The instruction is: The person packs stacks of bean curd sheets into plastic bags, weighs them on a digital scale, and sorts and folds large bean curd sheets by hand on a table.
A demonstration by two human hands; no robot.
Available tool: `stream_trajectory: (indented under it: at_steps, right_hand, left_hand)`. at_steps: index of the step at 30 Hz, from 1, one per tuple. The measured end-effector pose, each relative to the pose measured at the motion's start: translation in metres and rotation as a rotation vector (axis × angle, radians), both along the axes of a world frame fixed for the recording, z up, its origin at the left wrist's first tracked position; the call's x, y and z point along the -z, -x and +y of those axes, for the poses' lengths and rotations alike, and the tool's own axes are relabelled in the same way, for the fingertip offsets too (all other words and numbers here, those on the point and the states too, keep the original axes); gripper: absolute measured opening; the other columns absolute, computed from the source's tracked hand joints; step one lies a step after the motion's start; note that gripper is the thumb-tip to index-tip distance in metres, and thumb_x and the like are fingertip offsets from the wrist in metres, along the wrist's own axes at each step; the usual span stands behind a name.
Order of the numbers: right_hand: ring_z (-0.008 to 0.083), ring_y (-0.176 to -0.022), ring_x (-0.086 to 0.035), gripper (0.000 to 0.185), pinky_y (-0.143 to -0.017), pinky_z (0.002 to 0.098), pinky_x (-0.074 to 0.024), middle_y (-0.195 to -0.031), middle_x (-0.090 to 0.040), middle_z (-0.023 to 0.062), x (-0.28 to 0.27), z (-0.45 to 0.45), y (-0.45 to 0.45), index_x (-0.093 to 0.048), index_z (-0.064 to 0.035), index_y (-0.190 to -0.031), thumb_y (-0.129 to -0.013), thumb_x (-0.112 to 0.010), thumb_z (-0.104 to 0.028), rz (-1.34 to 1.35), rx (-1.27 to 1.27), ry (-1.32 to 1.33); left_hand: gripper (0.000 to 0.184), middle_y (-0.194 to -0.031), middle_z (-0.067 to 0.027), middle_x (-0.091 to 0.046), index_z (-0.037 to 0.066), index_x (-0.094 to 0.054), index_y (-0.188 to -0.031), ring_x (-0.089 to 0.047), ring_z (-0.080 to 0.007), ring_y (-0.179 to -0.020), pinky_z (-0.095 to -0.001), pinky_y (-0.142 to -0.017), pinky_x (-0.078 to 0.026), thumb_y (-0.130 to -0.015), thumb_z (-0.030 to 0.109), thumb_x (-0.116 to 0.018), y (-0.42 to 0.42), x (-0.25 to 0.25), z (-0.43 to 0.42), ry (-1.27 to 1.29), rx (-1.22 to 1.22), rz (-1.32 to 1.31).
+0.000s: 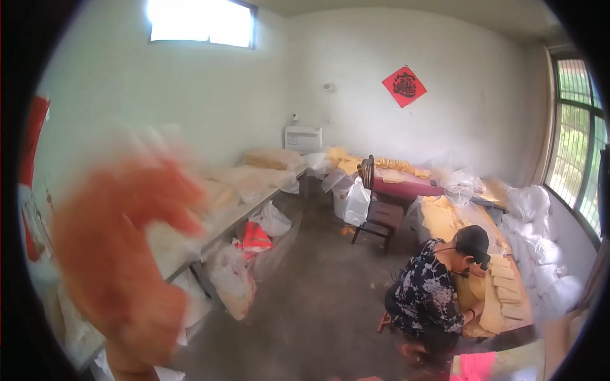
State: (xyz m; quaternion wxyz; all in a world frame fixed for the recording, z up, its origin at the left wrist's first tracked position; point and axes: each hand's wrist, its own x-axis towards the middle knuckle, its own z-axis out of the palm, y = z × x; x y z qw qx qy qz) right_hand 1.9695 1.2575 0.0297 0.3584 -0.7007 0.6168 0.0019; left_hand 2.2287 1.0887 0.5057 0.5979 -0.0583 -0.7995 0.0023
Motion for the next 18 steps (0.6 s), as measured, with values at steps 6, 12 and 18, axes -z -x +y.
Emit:
stream_trajectory:
  at_steps: [6, 12, 18]
  right_hand:
    - [0.0369, -0.096, -0.059, 0.038, -0.079, 0.0463, -0.0476, -0.104, -0.062, 0.0188, 0.034, -0.102, 0.108, -0.056, -0.0049, -0.11, -0.082, -0.056, -0.03, 0.046, 0.176, 0.174]
    - [0.0338, -0.111, -0.052, 0.045, -0.091, 0.0454, -0.0428, -0.117, -0.056, 0.0197, -0.017, -0.185, 0.167, -0.051, -0.0058, -0.122, -0.085, -0.055, -0.032, 0.155, 0.203, -0.066]
    - [0.0345, -0.111, -0.052, 0.041, -0.092, 0.0451, -0.0415, -0.118, -0.055, 0.0207, -0.006, -0.264, 0.219, -0.049, -0.0023, -0.123, -0.089, -0.052, -0.027, 0.091, 0.317, -0.121]
  left_hand:
    - [0.037, -0.109, -0.0168, -0.054, 0.002, -0.047, -0.118, -0.057, -0.0218, -0.082, -0.0304, -0.066, -0.047, -0.091, 0.027, -0.05, 0.077, 0.009, -0.09, 0.449, 0.021, -0.256]
    - [0.04, -0.121, -0.011, -0.045, 0.005, -0.043, -0.124, -0.054, -0.0203, -0.09, -0.0309, -0.069, -0.047, -0.088, 0.02, -0.053, 0.122, 0.039, -0.17, 0.456, -0.001, -0.107]
    - [0.047, -0.133, -0.0052, -0.036, 0.008, -0.039, -0.13, -0.051, -0.0188, -0.098, -0.0314, -0.072, -0.048, -0.086, 0.013, -0.055, 0.19, 0.054, -0.274, 0.569, 0.121, 0.084]
